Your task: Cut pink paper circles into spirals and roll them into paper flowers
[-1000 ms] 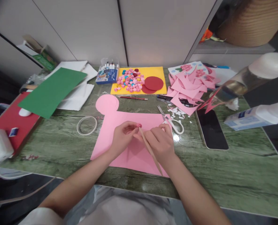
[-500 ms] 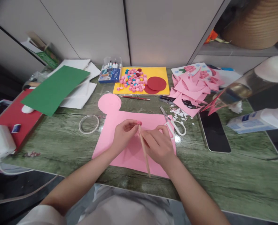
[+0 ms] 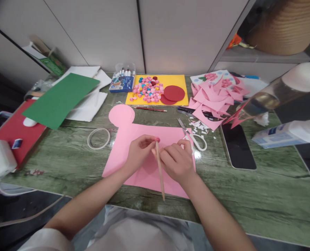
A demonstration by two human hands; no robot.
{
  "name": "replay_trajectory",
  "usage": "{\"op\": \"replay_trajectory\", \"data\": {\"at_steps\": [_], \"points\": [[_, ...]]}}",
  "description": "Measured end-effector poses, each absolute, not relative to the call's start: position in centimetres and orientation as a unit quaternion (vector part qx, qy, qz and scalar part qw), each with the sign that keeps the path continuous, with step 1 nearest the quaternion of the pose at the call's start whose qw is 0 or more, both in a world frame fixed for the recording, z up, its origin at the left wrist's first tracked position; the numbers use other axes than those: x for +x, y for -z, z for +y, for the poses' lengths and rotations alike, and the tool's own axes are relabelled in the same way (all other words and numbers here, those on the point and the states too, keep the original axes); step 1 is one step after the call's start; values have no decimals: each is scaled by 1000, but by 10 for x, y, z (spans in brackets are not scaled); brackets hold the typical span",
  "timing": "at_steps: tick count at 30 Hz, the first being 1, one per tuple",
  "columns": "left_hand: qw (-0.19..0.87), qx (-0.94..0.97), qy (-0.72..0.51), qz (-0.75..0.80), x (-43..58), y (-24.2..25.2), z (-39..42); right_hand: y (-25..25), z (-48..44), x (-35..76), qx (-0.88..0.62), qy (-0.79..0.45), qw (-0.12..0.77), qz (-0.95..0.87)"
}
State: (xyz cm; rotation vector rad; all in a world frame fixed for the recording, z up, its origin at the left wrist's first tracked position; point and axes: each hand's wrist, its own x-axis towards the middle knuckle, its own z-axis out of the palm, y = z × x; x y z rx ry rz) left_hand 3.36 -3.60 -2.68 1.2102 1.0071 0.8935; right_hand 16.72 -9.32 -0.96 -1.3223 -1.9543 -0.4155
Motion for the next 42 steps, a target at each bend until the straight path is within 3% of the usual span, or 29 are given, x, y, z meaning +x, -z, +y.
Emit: {"op": "replay_trajectory", "data": {"at_steps": [20, 27, 31, 34, 38, 42], "points": [[619, 516, -406, 432, 31, 29, -32, 6, -91, 162, -518, 133, 381, -754], [632, 517, -378, 436, 34, 28, -36, 7, -92, 168, -522, 197, 357, -749], [663, 476, -371, 443, 34, 27, -32, 5, -97, 172, -511, 210, 395, -734], [714, 428, -341, 437, 31, 25, -29, 7, -97, 172, -585, 92, 467, -656], [767, 401, -321, 384, 28, 24, -28, 11, -85, 167, -608, -237, 569, -501], [778, 418, -302, 359, 28, 24, -30, 13, -77, 165, -542, -497, 548, -399]]}}
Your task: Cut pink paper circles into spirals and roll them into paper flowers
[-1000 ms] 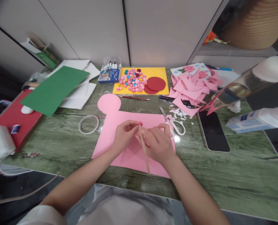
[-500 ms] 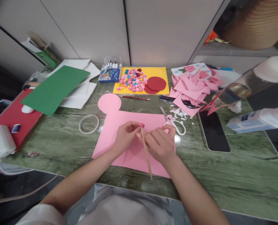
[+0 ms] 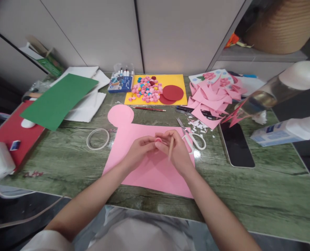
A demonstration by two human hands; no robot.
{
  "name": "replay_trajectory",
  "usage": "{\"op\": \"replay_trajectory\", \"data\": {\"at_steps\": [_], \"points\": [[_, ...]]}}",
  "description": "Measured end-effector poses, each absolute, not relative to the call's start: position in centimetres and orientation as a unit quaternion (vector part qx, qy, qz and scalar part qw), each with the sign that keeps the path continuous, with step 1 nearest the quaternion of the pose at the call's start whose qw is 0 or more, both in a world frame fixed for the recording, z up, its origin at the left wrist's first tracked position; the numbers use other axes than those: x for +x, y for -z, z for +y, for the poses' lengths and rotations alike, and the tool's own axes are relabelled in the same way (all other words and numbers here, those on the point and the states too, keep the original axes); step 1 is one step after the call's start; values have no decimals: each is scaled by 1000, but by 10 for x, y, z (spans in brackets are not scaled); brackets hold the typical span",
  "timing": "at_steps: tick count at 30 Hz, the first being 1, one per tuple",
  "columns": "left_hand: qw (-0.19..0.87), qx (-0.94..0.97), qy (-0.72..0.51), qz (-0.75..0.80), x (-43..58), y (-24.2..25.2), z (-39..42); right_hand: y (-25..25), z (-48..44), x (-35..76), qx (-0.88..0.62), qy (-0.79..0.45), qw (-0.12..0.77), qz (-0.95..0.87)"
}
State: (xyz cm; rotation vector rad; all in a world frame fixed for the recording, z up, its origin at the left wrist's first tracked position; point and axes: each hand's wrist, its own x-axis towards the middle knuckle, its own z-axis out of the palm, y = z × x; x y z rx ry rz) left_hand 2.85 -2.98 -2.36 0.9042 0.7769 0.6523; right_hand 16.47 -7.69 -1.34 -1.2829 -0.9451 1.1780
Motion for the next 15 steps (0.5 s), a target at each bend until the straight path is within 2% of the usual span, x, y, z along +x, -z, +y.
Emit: {"op": "replay_trajectory", "data": {"at_steps": [3, 15], "points": [[765, 439, -312, 354, 29, 22, -32, 15, -77, 165, -530, -536, 536, -380], [682, 511, -399, 339, 28, 14, -50, 8, -83, 166, -502, -506, 565, -415]]}}
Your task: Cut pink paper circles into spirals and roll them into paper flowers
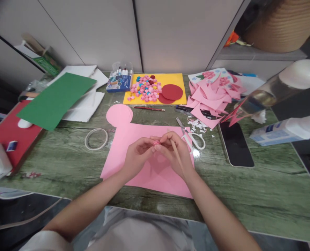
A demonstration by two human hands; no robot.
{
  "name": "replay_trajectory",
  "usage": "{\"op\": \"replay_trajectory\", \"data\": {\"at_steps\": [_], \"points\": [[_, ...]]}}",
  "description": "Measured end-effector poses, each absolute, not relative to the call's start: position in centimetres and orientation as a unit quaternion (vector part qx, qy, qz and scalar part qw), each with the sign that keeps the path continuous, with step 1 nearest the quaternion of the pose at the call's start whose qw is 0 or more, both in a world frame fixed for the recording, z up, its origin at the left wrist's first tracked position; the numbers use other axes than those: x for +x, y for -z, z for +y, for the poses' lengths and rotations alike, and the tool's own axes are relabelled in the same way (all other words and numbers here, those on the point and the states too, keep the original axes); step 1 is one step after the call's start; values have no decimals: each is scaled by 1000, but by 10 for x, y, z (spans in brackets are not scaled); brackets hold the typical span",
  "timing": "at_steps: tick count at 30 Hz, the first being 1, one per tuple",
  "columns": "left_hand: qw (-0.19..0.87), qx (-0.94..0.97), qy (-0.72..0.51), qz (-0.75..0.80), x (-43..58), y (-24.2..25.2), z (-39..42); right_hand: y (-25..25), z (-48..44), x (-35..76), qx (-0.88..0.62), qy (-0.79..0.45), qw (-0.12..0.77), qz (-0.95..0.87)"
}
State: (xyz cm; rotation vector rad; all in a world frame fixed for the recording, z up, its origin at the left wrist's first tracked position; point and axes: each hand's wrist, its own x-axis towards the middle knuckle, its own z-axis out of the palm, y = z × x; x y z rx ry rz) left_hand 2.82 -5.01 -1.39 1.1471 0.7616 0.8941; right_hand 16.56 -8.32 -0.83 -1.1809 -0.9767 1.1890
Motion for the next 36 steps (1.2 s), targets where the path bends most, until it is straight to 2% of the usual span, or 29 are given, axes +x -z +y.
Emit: {"op": "replay_trajectory", "data": {"at_steps": [9, 15, 22, 28, 32, 36], "points": [[652, 560, -398, 319, 25, 6, -48, 3, -84, 167, -500, -412, 609, -457], [687, 542, -341, 342, 24, 3, -42, 5, -81, 171, -487, -377, 588, -525], [724, 487, -313, 374, 25, 8, -39, 10, -82, 170, -511, -361, 583, -519], [757, 441, -294, 382, 26, 13, -34, 15, -79, 171, -504, -442, 614, -417], [766, 421, -297, 384, 26, 19, -32, 18, -76, 172, -516, -525, 564, -374], [764, 417, -316, 377, 26, 23, -32, 18, -74, 169, -535, -538, 541, -363]]}}
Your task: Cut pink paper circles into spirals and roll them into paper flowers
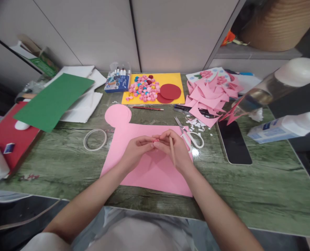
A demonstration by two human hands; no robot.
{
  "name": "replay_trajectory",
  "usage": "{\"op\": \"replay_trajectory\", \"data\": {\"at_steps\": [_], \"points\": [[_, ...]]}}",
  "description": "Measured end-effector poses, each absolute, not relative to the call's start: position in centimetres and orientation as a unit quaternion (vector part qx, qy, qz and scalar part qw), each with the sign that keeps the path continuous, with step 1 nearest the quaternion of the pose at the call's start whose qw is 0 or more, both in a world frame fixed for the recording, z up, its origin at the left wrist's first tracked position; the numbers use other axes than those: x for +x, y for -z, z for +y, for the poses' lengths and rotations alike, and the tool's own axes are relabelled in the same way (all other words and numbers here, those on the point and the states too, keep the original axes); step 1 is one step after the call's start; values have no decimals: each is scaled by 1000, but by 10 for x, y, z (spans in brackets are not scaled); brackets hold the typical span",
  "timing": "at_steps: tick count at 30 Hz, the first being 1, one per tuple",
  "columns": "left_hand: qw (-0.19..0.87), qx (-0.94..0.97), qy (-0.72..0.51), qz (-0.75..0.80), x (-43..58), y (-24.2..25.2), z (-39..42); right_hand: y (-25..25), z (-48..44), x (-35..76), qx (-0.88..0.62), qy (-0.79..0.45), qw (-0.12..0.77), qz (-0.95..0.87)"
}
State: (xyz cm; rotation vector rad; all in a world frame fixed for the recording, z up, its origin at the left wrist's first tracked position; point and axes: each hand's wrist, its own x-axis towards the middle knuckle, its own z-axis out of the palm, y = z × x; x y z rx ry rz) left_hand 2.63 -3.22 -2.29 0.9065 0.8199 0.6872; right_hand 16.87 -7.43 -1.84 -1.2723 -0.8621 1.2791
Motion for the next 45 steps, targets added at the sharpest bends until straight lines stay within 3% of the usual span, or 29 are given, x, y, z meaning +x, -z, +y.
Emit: {"op": "replay_trajectory", "data": {"at_steps": [11, 34, 45], "points": [[838, 343, -312, 288, 28, 22, -31, 23, -70, 173, -548, -505, 559, -363], [788, 382, -348, 334, 29, 22, -38, 24, -69, 178, -506, -550, 540, -386], [851, 281, -259, 360, 28, 27, -27, 19, -69, 179, -541, -540, 500, -406]]}}
